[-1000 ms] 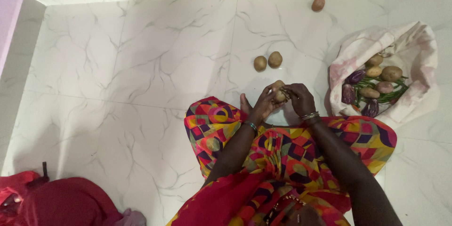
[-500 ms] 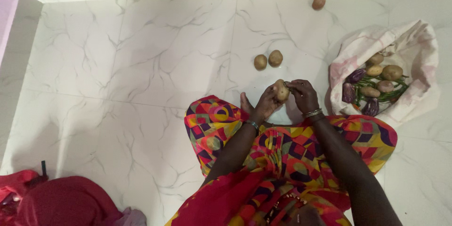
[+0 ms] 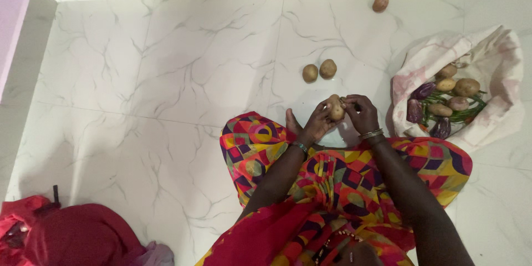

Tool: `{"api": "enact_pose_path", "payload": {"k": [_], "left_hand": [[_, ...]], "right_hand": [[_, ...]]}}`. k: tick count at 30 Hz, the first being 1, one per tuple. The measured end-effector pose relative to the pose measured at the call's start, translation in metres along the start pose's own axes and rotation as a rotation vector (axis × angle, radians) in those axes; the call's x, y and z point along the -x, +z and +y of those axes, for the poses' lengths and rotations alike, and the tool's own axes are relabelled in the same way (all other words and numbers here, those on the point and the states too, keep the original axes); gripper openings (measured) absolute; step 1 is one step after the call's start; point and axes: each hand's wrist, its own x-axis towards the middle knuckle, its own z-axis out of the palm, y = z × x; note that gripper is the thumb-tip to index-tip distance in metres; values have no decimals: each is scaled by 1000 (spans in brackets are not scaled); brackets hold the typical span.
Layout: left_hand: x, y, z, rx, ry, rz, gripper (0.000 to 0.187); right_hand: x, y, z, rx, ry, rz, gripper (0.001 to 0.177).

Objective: The person sits on the floor and peels potatoes one by one using a small knife. They place the peeled potatoes on the floor and continue peeling more from a cloth bag containing various vegetables.

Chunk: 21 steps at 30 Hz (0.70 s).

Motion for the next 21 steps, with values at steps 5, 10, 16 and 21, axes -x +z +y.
{"api": "enact_pose_path", "payload": {"k": [5,10,16,21], "left_hand": [[1,3,-5,-129,-15,-8,78],[2,0,-4,-166,-12,-8,82],[6,4,-6,-257,2,-100,84],[7,7,2,-170,-12,27,74]], "right_hand": [[0,-3,0,-1,105,15,24],[-2,-5,2,-100,164,-24,26],[-4,-6,10,-84,146,-26,25],[-2,-3,13,-200,170,-84,21]]}}
